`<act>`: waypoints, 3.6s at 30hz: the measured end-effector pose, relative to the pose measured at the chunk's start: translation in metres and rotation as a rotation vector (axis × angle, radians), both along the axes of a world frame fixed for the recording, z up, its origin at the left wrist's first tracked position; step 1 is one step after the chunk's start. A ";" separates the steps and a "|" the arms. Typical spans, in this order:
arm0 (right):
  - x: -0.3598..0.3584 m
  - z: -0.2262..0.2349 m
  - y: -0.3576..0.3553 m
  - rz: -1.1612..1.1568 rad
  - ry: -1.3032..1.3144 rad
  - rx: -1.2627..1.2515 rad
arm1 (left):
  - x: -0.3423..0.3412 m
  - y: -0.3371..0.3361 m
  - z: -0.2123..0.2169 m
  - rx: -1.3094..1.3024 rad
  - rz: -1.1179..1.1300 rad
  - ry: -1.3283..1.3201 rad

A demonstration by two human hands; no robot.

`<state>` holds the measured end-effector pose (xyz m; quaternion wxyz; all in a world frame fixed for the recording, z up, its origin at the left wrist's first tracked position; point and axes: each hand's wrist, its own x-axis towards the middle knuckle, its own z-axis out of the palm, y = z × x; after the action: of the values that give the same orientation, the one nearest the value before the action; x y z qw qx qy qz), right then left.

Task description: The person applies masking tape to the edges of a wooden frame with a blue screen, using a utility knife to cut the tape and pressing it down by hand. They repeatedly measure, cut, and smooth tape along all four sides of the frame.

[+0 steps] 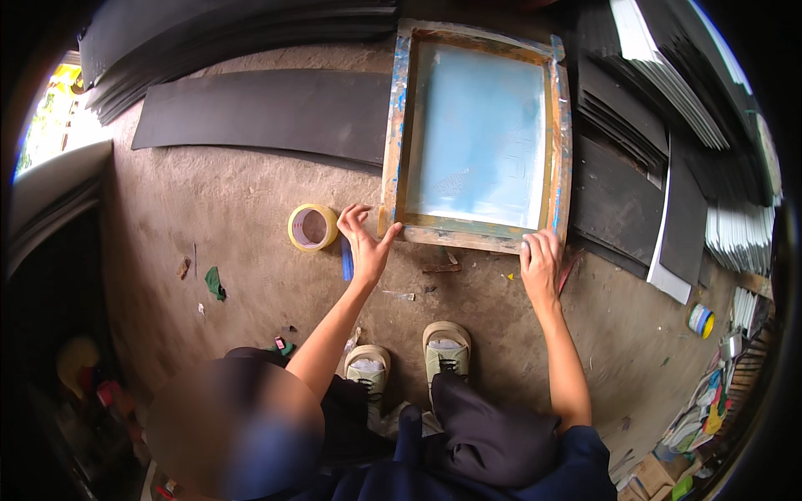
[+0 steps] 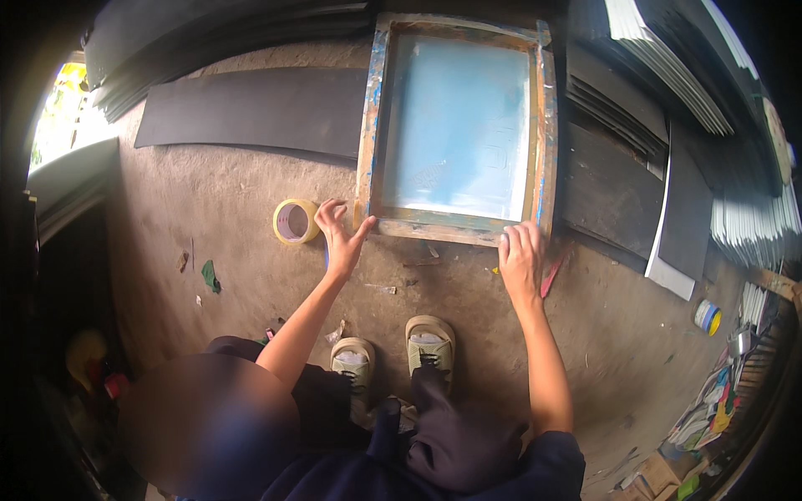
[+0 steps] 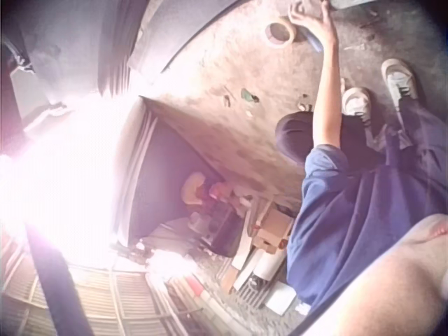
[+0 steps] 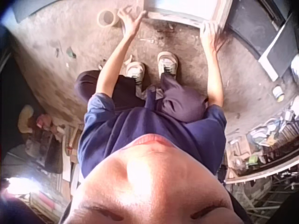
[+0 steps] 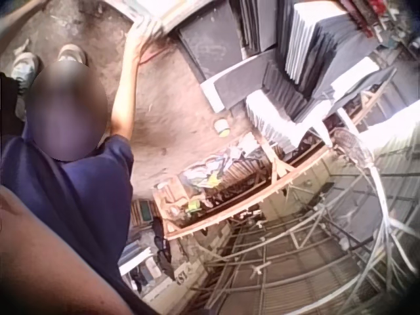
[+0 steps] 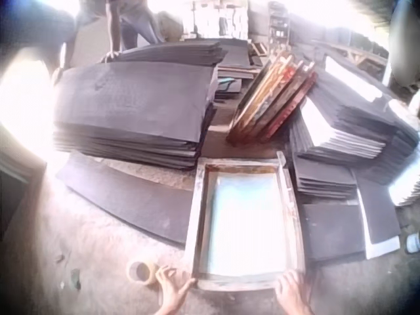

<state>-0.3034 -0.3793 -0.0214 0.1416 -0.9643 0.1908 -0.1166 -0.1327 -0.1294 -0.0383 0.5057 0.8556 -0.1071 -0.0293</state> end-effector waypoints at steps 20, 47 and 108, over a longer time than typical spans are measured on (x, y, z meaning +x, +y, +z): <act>0.132 -0.014 0.139 0.459 0.125 0.206 | 0.005 0.008 -0.024 -0.398 -0.089 0.655; 0.096 0.042 0.136 0.485 0.149 -0.129 | 0.023 -0.030 0.033 0.276 0.012 0.470; -0.094 0.214 -0.053 -0.406 -0.599 1.290 | 0.096 0.063 0.275 -0.553 -0.545 0.738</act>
<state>-0.3972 -0.4318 0.1930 0.7020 -0.5619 0.3494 -0.2634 -0.0366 -0.0665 0.2363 0.6904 0.5644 -0.1442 -0.4290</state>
